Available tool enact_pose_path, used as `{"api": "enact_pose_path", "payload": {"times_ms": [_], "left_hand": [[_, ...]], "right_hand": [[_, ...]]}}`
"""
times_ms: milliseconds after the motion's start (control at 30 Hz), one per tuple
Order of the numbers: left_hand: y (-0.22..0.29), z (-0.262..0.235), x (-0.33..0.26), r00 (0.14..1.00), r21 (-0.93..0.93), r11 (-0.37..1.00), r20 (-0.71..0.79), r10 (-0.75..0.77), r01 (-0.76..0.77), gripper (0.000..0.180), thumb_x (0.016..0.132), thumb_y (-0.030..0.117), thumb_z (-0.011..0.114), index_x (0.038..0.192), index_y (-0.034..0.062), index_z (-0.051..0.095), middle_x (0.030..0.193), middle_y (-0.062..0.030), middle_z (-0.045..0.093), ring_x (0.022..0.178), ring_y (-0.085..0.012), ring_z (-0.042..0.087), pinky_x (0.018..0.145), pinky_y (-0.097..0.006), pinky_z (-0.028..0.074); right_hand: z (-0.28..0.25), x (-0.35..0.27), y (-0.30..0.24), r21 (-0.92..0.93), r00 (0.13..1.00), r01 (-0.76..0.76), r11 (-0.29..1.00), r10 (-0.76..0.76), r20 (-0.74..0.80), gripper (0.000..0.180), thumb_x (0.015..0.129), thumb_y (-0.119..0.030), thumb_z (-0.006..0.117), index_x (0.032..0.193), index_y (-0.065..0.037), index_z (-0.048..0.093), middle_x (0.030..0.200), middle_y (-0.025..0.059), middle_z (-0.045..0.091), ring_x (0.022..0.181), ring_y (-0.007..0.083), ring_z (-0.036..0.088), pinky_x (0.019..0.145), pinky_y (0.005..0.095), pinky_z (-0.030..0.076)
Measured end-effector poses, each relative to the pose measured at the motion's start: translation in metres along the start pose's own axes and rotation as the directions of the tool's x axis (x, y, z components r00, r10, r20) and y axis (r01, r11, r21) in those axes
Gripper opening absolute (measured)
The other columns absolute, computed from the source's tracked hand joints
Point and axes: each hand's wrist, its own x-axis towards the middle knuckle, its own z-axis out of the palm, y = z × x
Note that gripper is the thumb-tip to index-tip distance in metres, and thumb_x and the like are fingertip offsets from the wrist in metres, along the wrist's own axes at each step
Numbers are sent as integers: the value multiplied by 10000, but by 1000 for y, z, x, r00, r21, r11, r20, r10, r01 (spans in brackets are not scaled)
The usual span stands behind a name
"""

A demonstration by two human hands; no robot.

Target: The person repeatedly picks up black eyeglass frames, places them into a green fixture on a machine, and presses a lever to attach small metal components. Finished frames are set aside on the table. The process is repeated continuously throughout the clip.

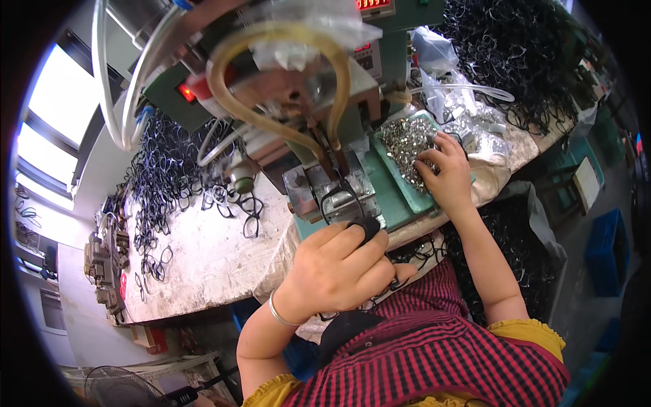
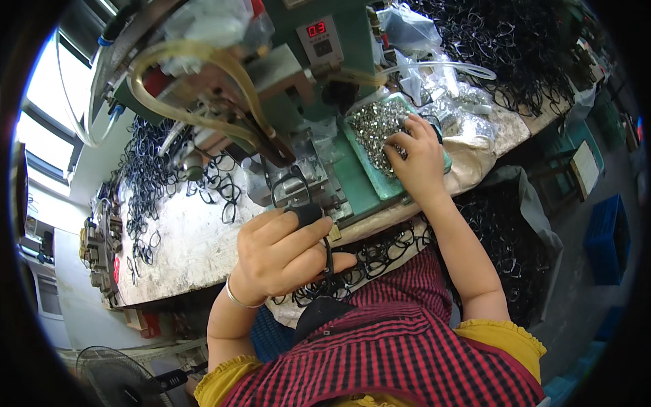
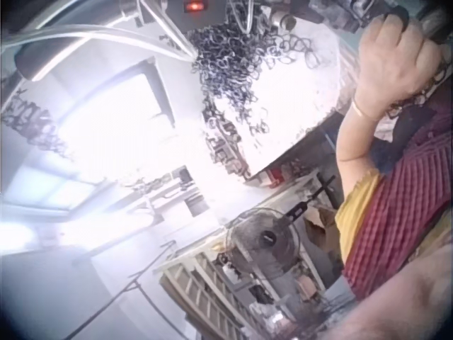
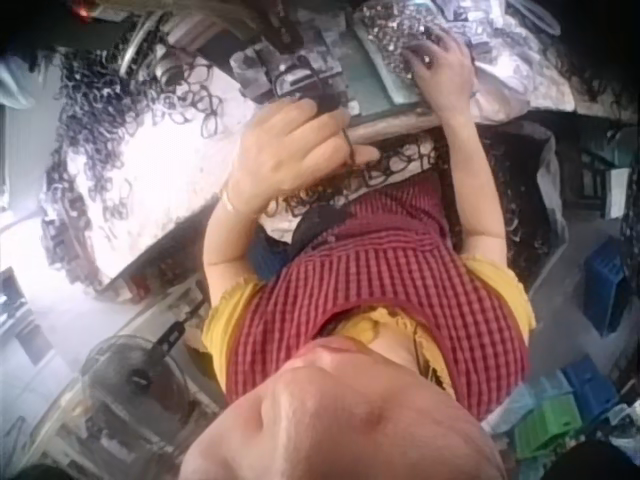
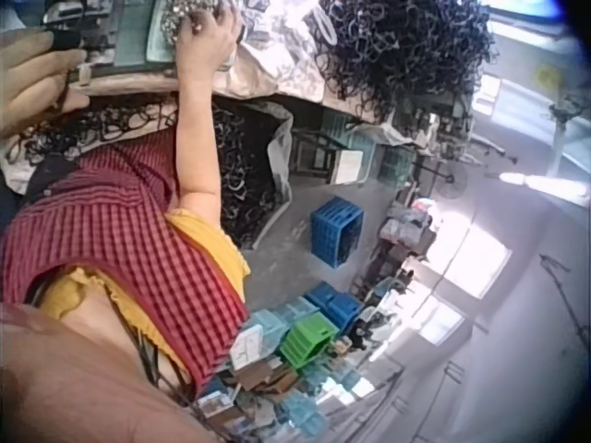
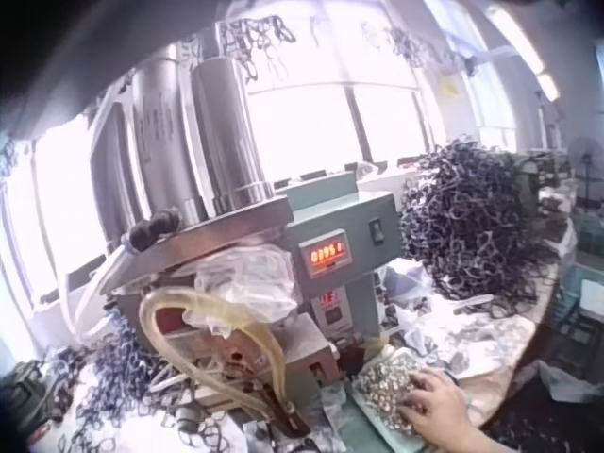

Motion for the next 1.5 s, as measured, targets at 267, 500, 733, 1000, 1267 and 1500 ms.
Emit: {"api": "enact_pose_path", "payload": {"times_ms": [267, 500, 733, 1000, 1267, 1500], "left_hand": [[22, -9, -26, 983, -109, 979, -32, -179, 175, 438, 774, 468, 795, 904, 65, 686, 1061, -102, 742, 882, -292, 728, 814, -374, 569], [5, -84, -113, 663, 653, 139, -700, -265, 745, 122, 981, -56, 558, 1073, -86, 633, 976, -116, 625, 887, -200, 661, 794, -293, 623], [-153, -33, -169, 677, 598, 464, -186, -712, 653, 129, 784, 169, 757, 875, 78, 768, 1167, -186, 669, 1075, -383, 581, 1032, -475, 407], [-143, 5, -245, 540, 476, 416, -155, -828, 775, 74, 753, 118, 742, 817, 79, 741, 1448, -134, 550, 1266, -409, 487, 1143, -489, 281], [-104, -25, -200, 252, -408, 489, -510, -823, 771, 229, 1001, 137, 633, 818, 32, 543, 747, 3, 558, 679, -63, 491, 629, -223, 424], [-80, 20, -193, -38, -794, 214, -285, -958, 569, 145, 1021, 165, 599, 999, 28, 557, 862, -60, 628, 713, -152, 665, 627, -253, 544]], "right_hand": [[11, 28, -15, -1, 941, 326, 945, -324, 102, 92, 820, -120, 699, 897, -80, 669, 1256, 122, 636, 1256, 314, 553, 849, 426, 517], [-11, -8, 7, 791, 819, -395, 468, 569, 73, 154, 956, -98, 675, 1083, -16, 703, 942, 15, 700, 869, 67, 632, 808, 216, 513], [16, 22, -29, 820, 896, -326, 471, 430, 109, 110, 884, -53, 733, 988, -23, 718, 866, -14, 688, 786, 46, 610, 733, 195, 475], [-41, -24, -6, 461, 929, -312, 831, 368, -34, 128, 854, -13, 710, 978, -4, 741, 938, 59, 730, 876, 131, 667, 811, 257, 503], [-55, 6, -73, 669, 992, -125, 733, 89, 88, 123, 824, 2, 708, 945, -7, 733, 937, 82, 722, 893, 178, 684, 825, 283, 512], [-11, 31, -127, 845, 988, -153, 513, 81, 130, 220, 806, 1, 704, 1023, 4, 669, 938, 80, 702, 916, 157, 673, 844, 292, 514]]}}
